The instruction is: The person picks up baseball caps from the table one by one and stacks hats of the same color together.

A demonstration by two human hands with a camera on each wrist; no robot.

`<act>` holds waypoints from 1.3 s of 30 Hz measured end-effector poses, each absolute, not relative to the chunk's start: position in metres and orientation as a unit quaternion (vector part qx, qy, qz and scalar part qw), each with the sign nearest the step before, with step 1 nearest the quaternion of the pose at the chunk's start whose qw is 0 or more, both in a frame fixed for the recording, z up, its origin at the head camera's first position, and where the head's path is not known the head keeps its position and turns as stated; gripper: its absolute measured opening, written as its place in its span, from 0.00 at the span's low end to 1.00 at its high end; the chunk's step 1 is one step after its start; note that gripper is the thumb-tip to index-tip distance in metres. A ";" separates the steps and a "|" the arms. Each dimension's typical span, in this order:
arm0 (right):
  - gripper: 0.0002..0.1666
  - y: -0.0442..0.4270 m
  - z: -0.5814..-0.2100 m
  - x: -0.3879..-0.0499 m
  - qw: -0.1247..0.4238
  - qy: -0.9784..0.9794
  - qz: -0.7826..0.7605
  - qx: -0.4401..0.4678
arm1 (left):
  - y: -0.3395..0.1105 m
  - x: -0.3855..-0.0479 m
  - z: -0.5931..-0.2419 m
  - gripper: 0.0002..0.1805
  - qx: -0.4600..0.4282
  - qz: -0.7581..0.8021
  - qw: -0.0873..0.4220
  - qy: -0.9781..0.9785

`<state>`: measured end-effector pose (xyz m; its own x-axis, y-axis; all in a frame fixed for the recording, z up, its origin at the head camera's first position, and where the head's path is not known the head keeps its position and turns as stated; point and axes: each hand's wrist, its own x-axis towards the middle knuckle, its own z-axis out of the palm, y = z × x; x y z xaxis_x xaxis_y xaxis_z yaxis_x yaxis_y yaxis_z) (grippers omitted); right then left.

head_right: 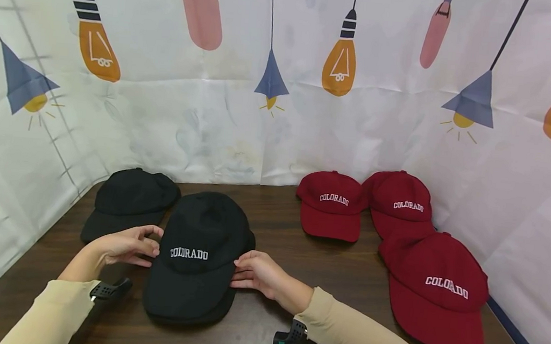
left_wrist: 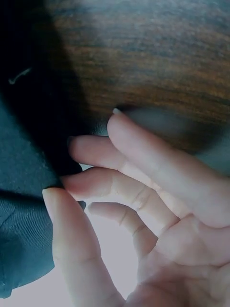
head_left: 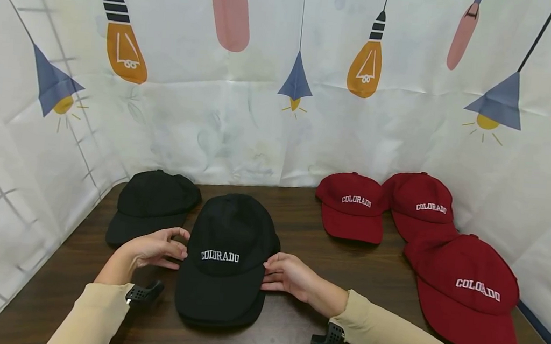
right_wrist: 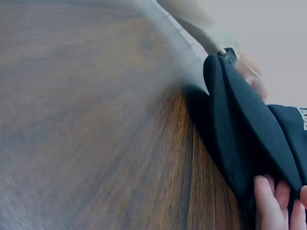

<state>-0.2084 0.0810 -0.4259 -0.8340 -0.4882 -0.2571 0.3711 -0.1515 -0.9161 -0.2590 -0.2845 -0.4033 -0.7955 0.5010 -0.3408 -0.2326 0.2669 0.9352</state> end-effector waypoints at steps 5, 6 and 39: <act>0.05 0.081 -0.427 -0.211 0.291 0.600 -0.743 -0.054 | -0.282 -0.257 -0.402 0.23 0.086 0.584 0.302 0.749; 0.05 0.082 -0.427 -0.212 0.292 0.602 -0.741 -0.056 | -0.282 -0.256 -0.402 0.23 0.085 0.582 0.302 0.750; 0.12 0.112 -0.415 -0.225 0.307 0.677 -0.652 -0.148 | -0.293 -0.250 -0.385 0.24 0.080 0.532 0.267 0.799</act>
<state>-0.2249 0.1124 -0.4154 -0.7672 -0.6014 -0.2230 0.2007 0.1051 -0.9740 -0.2500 -0.2927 -0.3853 -0.8442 0.4128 -0.3420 -0.1561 0.4210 0.8935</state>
